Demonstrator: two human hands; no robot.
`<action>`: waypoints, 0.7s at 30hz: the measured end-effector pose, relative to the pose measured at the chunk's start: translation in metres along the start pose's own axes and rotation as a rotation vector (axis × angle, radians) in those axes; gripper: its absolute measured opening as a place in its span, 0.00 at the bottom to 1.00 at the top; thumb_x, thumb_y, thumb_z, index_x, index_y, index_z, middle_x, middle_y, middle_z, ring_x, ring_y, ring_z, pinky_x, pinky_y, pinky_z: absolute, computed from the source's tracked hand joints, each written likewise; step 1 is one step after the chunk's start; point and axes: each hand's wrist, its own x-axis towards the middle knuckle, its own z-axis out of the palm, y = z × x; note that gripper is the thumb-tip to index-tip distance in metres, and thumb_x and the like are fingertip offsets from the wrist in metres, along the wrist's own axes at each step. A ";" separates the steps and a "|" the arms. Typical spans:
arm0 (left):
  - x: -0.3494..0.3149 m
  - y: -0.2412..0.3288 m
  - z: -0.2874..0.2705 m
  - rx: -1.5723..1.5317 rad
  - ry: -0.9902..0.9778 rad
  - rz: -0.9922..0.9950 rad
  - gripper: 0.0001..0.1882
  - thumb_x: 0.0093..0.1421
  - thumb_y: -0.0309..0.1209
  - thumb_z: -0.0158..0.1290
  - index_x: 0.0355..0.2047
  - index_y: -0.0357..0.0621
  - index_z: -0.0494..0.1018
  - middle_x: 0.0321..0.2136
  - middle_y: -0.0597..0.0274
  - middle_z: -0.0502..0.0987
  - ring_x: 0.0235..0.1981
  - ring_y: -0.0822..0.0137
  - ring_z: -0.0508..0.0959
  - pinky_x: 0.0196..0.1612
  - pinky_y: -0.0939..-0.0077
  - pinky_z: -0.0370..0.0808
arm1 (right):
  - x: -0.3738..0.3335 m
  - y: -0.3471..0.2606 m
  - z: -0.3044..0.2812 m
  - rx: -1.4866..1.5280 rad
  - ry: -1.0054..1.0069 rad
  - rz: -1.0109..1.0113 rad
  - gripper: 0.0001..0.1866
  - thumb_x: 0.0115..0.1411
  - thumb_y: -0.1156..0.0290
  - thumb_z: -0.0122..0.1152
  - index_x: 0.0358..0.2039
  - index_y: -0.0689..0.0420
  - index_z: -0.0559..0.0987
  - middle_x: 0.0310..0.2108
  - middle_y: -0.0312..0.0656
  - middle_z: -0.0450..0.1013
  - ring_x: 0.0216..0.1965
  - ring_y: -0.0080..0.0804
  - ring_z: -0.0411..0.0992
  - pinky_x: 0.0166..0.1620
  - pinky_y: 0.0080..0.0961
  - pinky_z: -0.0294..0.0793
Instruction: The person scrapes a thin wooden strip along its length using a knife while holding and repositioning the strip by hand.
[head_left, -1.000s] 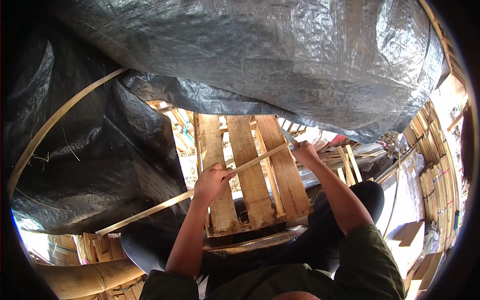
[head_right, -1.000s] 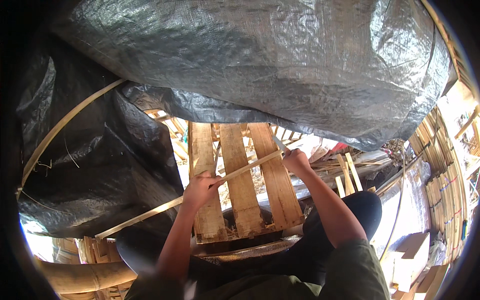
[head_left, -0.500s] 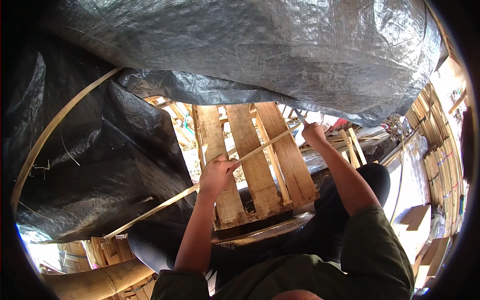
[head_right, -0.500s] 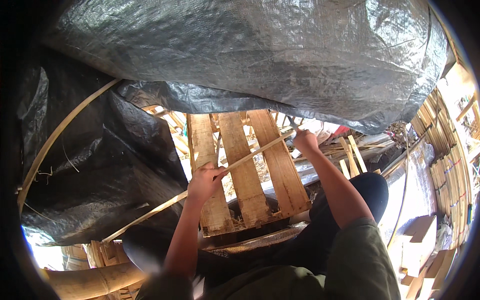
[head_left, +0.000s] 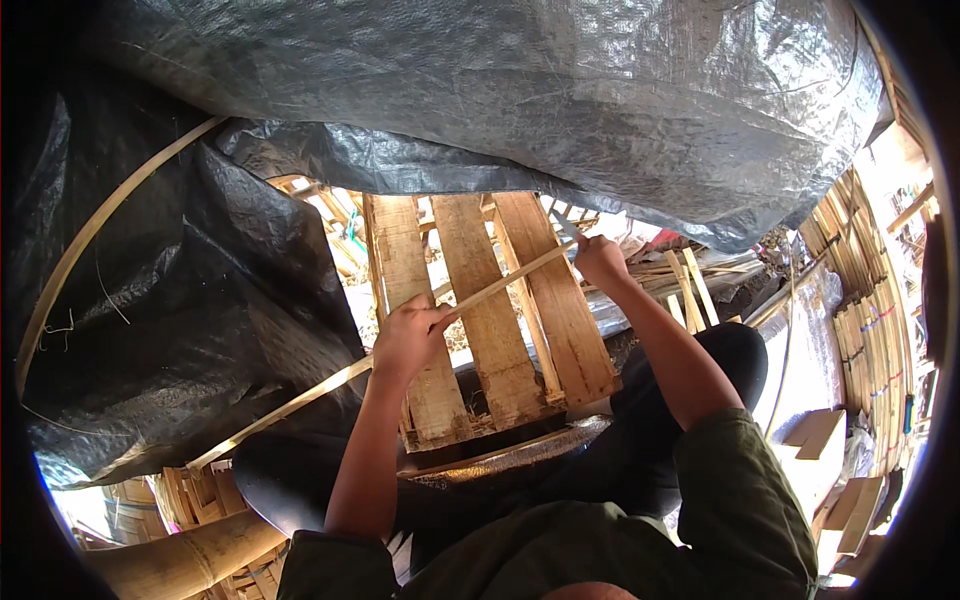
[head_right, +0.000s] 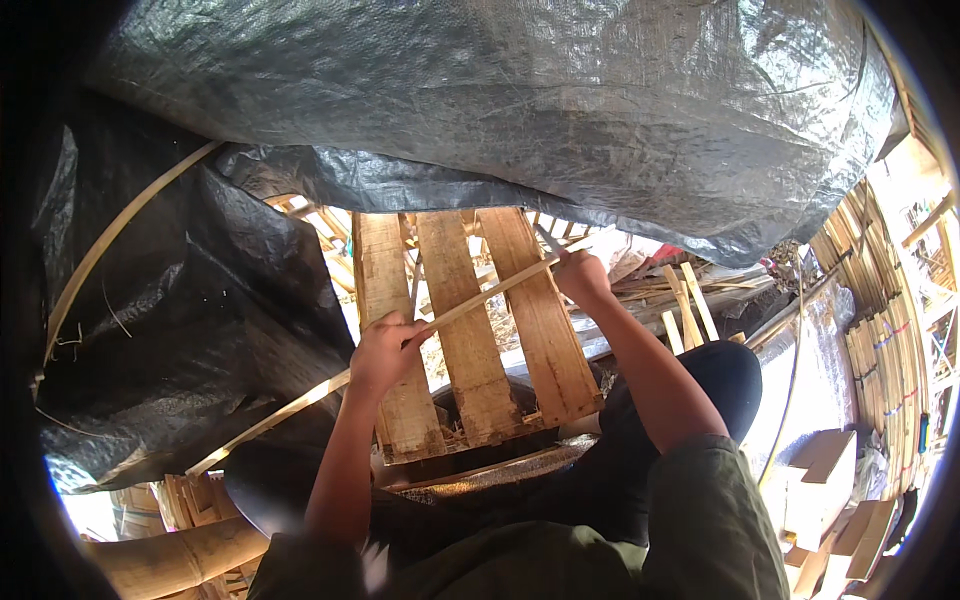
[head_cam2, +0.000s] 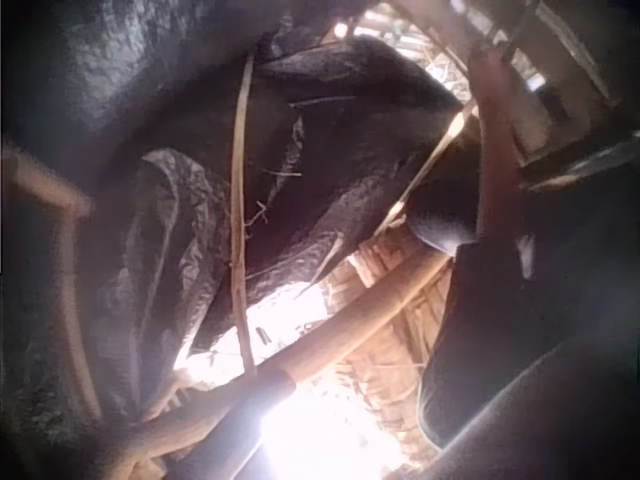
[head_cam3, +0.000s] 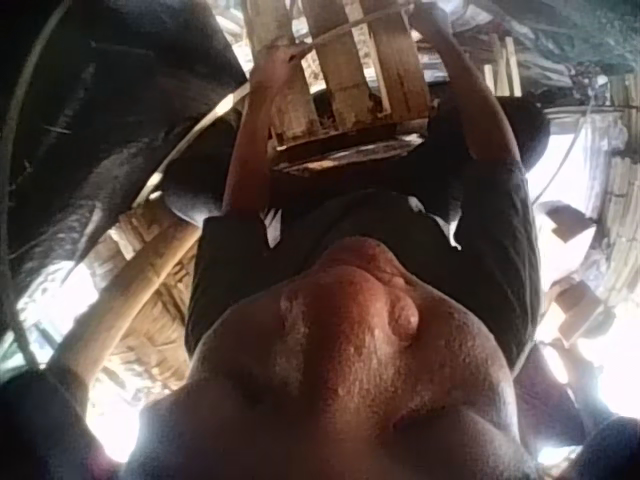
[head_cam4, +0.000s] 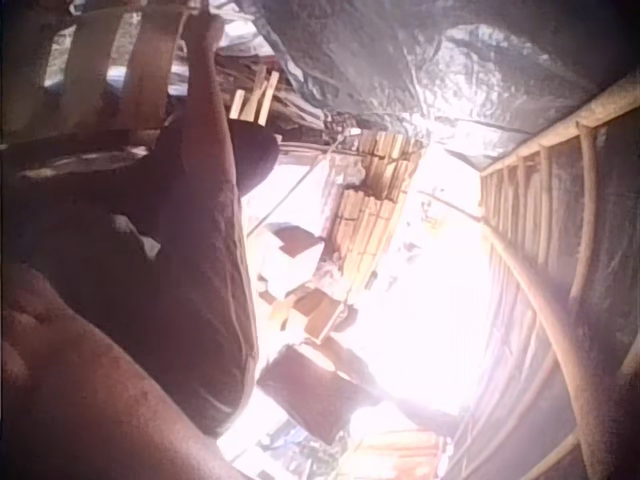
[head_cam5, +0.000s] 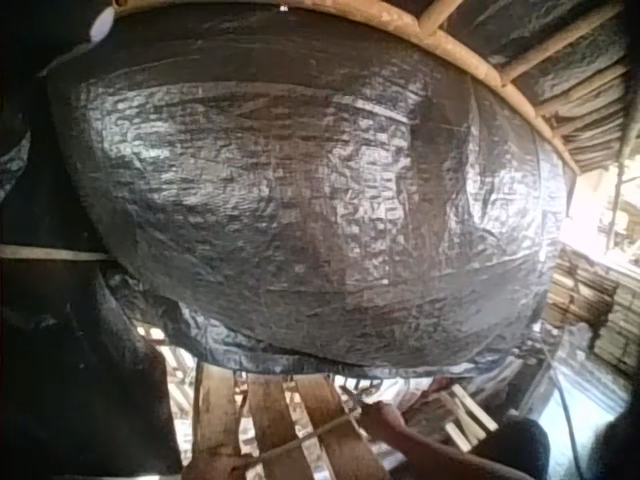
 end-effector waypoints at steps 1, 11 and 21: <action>-0.004 -0.007 -0.001 0.009 -0.013 -0.040 0.14 0.60 0.45 0.56 0.37 0.52 0.82 0.25 0.57 0.69 0.28 0.56 0.75 0.31 0.60 0.71 | -0.007 -0.018 0.005 0.071 0.069 0.060 0.25 0.65 0.57 0.46 0.27 0.68 0.78 0.26 0.63 0.75 0.28 0.62 0.75 0.33 0.48 0.76; -0.010 -0.011 -0.009 0.043 0.006 -0.040 0.13 0.60 0.45 0.55 0.35 0.52 0.82 0.24 0.55 0.69 0.30 0.55 0.75 0.34 0.60 0.72 | -0.016 -0.046 0.002 0.027 -0.267 -0.005 0.23 0.67 0.60 0.44 0.41 0.72 0.75 0.33 0.63 0.75 0.35 0.54 0.77 0.34 0.45 0.77; -0.009 -0.007 -0.006 0.038 0.013 -0.026 0.14 0.60 0.46 0.55 0.36 0.53 0.82 0.25 0.56 0.70 0.30 0.55 0.76 0.33 0.59 0.72 | -0.047 -0.086 -0.007 -0.188 -0.208 -0.333 0.21 0.67 0.61 0.39 0.33 0.63 0.77 0.28 0.54 0.77 0.28 0.49 0.77 0.28 0.41 0.77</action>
